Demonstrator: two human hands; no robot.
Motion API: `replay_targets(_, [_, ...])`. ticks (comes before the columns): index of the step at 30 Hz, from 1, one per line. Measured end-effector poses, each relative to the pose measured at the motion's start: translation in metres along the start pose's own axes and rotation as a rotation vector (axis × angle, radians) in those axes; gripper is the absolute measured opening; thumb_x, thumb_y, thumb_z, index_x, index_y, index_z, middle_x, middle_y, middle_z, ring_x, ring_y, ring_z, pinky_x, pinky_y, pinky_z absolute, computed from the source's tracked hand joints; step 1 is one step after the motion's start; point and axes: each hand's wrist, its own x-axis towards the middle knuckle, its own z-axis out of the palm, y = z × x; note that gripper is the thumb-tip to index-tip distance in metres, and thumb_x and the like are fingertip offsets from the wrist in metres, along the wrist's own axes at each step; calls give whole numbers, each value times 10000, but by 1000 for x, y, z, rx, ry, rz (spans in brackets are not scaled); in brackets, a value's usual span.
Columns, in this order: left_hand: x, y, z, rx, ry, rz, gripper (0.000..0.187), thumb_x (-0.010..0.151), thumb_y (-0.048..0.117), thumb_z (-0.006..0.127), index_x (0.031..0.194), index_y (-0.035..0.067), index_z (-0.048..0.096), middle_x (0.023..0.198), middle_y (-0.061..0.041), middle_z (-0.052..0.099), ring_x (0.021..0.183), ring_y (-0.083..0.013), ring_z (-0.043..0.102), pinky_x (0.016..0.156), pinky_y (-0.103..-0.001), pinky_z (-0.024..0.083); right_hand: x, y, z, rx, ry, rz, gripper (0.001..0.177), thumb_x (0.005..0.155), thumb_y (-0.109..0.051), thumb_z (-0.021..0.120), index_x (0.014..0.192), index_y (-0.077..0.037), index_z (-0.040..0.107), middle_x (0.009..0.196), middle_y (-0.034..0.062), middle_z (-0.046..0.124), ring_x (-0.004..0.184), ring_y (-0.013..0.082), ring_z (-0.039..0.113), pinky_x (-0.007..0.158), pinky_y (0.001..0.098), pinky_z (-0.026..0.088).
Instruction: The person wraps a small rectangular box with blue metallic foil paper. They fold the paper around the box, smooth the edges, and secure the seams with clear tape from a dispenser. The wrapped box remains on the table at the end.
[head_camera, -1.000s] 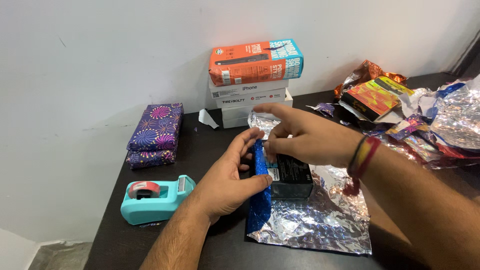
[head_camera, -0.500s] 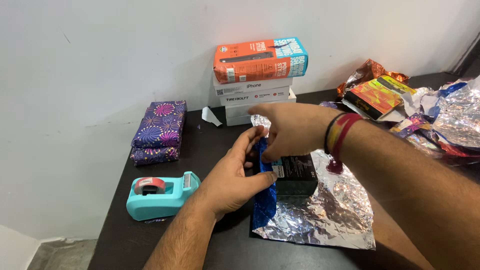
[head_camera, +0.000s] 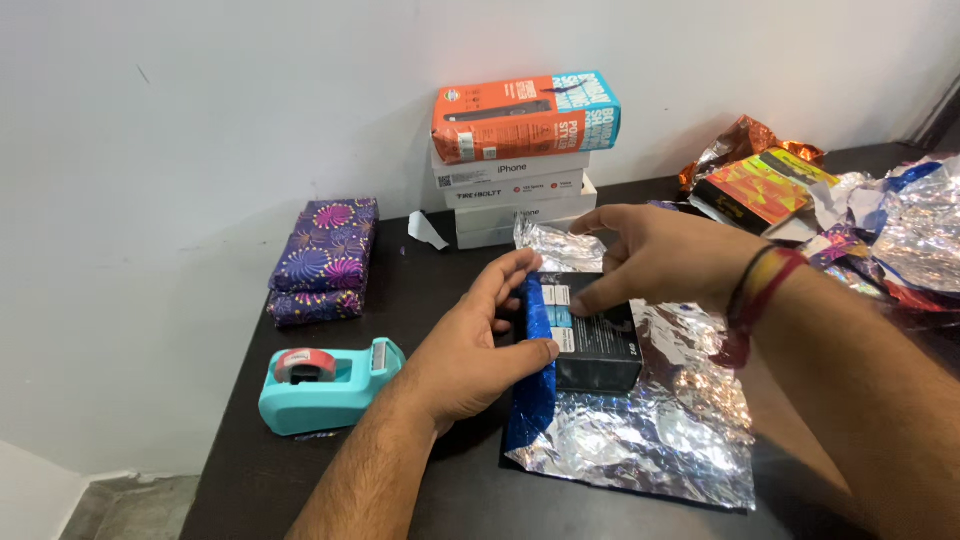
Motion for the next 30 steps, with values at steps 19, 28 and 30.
replay_targets(19, [-7, -3, 2, 76, 123, 290, 988, 727, 151, 793, 1592, 142, 316, 1564, -134, 491, 1460, -229, 441, 1141, -413, 358, -3, 57, 5, 755, 54, -201, 627, 803, -132, 791, 1373, 24, 581, 669, -10, 556, 509, 68, 491, 453, 237, 401])
replay_targets(28, [-5, -8, 8, 186, 147, 265, 764, 773, 216, 773, 1462, 67, 480, 1432, -77, 538, 1363, -212, 559, 1055, -341, 473, -12, 55, 1, 545, -60, -49, 619, 777, -137, 886, 1327, -17, 628, 780, 141, 683, 621, 223, 654, 511, 338, 480])
replay_targets(30, [-5, -8, 9, 246, 163, 282, 703, 763, 235, 784, 1402, 67, 546, 1419, -62, 508, 1310, -197, 570, 914, -329, 539, -12, 53, -1, 632, -62, -142, 635, 777, -74, 877, 1337, 9, 589, 837, 152, 700, 672, 237, 705, 564, 344, 551])
